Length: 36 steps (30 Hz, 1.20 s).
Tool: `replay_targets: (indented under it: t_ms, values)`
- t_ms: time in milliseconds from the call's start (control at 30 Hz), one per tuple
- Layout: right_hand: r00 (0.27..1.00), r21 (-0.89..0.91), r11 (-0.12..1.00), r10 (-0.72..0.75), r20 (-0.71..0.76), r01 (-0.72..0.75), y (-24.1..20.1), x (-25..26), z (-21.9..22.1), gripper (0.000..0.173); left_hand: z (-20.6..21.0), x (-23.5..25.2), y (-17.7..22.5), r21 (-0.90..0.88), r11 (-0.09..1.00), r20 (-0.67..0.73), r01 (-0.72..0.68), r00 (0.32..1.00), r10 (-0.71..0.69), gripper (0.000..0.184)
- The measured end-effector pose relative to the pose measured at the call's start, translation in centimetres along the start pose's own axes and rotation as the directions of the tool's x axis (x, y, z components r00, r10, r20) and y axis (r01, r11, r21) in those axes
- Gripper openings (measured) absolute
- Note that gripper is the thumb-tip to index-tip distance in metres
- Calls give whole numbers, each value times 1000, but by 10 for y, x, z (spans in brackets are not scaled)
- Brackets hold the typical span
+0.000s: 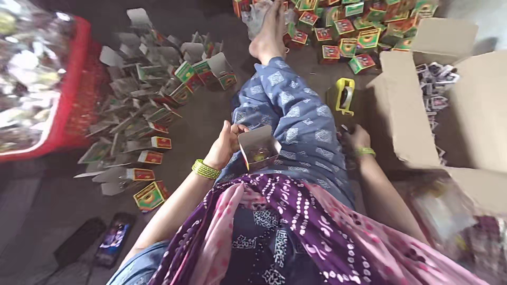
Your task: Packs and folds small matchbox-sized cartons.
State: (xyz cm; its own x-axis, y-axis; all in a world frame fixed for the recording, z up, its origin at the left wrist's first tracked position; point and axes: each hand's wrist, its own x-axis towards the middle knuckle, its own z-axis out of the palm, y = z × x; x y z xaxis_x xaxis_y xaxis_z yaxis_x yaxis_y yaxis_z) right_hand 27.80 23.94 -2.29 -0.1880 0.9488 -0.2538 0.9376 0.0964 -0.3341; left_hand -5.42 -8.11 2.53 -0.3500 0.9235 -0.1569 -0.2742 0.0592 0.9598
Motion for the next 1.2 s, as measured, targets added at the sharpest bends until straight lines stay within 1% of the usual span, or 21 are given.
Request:
replay_targets:
  t_ms: [67, 100, 167, 233, 300, 367, 400, 500, 567, 633, 667, 733, 800, 833, 867, 967, 1000, 1100, 1133, 1167, 1200]
  values:
    - [993, 52, 998, -18, -116, 25, -11, -9, -17, 42, -13, -19, -10, 36, 997, 77, -72, 995, 69, 97]
    - [980, 109, 993, -33, -196, 55, -17, -12, -23, 40, -17, -25, -15, 88, 987, 133, -137, 983, 125, 100]
    - [935, 273, 943, -90, -342, 191, -29, -21, -31, 37, -15, -32, -16, 259, 921, 230, -291, 945, 234, 102]
    - [895, 450, 815, -175, -410, 366, -47, -34, -39, 43, -6, -31, -23, 422, 831, 205, -362, 931, 301, 100]
    - [832, 538, 645, -327, -448, 543, -76, -59, -49, 49, 4, -25, -27, 547, 780, 104, -303, 950, 296, 90]
    - [772, 575, 516, -453, -446, 635, -107, -91, -59, 48, 12, -14, -25, 554, 794, 69, -249, 965, 255, 81]
    - [736, 575, 468, -508, -447, 672, -122, -107, -62, 45, 16, -8, -21, 532, 807, 80, -255, 964, 252, 78]
    - [614, 521, 365, -642, -460, 772, -155, -146, -64, 34, 34, 16, -12, 447, 822, 105, -353, 933, 344, 72]
    - [531, 404, 361, -696, -484, 841, -168, -158, -58, 27, 47, 32, -10, 398, 825, 109, -401, 914, 391, 72]
    - [476, 251, 405, -712, -516, 879, -176, -161, -48, 20, 60, 46, -11, 365, 816, 118, -449, 891, 437, 69]
    - [464, 188, 433, -717, -520, 881, -179, -160, -43, 17, 66, 51, -13, 358, 811, 119, -462, 884, 451, 68]
    - [481, 122, 490, -726, -491, 863, -179, -157, -33, 14, 75, 58, -18, 339, 816, 114, -468, 881, 459, 63]
    - [512, 84, 528, -753, -414, 845, -176, -154, -24, 15, 76, 63, -28, 375, 801, 102, -466, 880, 464, 61]
    - [508, 62, 525, -776, -373, 849, -173, -154, -18, 16, 73, 64, -34, 405, 787, 104, -466, 878, 466, 59]
    - [484, 40, 501, -807, -339, 864, -171, -154, -11, 17, 70, 65, -39, 437, 772, 106, -461, 879, 465, 57]
    - [364, -36, 379, -907, -211, 925, -170, -155, 1, 26, 62, 64, -44, 479, 756, 102, -446, 884, 456, 48]
    - [351, -76, 364, -926, -143, 929, -171, -156, 3, 30, 61, 63, -44, 472, 762, 102, -443, 886, 452, 45]
    - [393, -125, 388, -919, 20, 913, -175, -157, 1, 38, 61, 63, -45, 466, 770, 101, -436, 891, 444, 47]
    - [400, -115, 397, -917, 7, 911, -176, -157, -1, 37, 60, 64, -45, 479, 761, 102, -439, 888, 448, 50]
    - [398, -101, 402, -916, -58, 910, -175, -156, -3, 36, 60, 64, -45, 485, 752, 104, -445, 884, 456, 53]
    - [384, -73, 400, -908, -168, 913, -172, -155, -4, 33, 59, 64, -44, 474, 749, 107, -463, 874, 473, 58]
